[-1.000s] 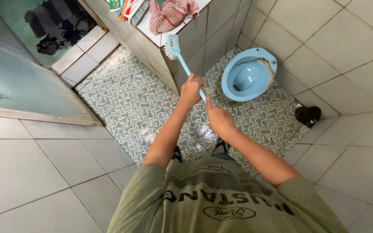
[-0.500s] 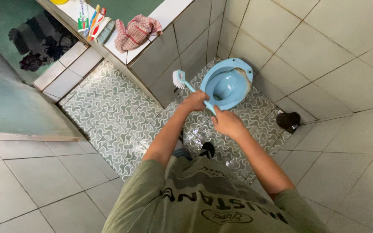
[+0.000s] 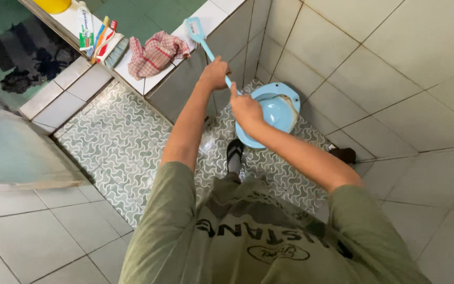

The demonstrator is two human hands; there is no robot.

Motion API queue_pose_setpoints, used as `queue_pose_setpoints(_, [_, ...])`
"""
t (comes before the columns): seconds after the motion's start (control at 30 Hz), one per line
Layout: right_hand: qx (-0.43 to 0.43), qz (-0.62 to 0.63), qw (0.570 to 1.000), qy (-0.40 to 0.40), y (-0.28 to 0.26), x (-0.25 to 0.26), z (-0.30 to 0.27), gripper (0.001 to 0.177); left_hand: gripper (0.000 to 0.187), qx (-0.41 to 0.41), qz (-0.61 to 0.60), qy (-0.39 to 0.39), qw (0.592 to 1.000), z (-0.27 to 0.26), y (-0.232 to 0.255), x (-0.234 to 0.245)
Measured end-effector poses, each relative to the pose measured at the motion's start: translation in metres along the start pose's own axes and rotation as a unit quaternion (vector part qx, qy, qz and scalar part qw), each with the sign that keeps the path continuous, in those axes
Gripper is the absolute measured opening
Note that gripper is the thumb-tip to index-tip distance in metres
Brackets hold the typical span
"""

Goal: The person cleans a toilet bowl and a wall using a brush, moving the brush inside the bowl and against the wall surface.

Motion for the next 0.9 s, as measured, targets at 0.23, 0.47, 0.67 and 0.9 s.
queue_pose_setpoints(0.23, [0.034, -0.031, 0.998, -0.040, 0.045, -0.020, 0.083, 0.061, 0.027, -0.020, -0.045, 0.033, 0.998, 0.048, -0.041, -0.013])
queue_pose_setpoints(0.47, [0.010, -0.051, 0.998, -0.023, 0.040, -0.023, 0.083, 0.073, 0.025, 0.008, -0.081, 0.052, 0.995, 0.064, -0.037, -0.004])
queue_pose_setpoints(0.67, [-0.015, -0.091, 0.993, -0.068, 0.056, -0.022, 0.094, 0.071, 0.013, -0.011, -0.100, 0.095, 0.990, 0.080, -0.027, -0.011])
queue_pose_setpoints(0.9, [-0.013, -0.058, 0.998, -0.036, 0.060, 0.007, 0.119, 0.075, 0.021, 0.012, -0.066, 0.015, 0.998, 0.121, -0.041, -0.023])
Point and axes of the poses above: each hand's wrist, its own z-axis towards the middle knuckle, its own x-axis out of the back of the hand, y = z × x, the point moved 5 cm from there along z, towards the middle knuckle, and after that the axes turned 9 degrees about x, right-handed, at the moved point
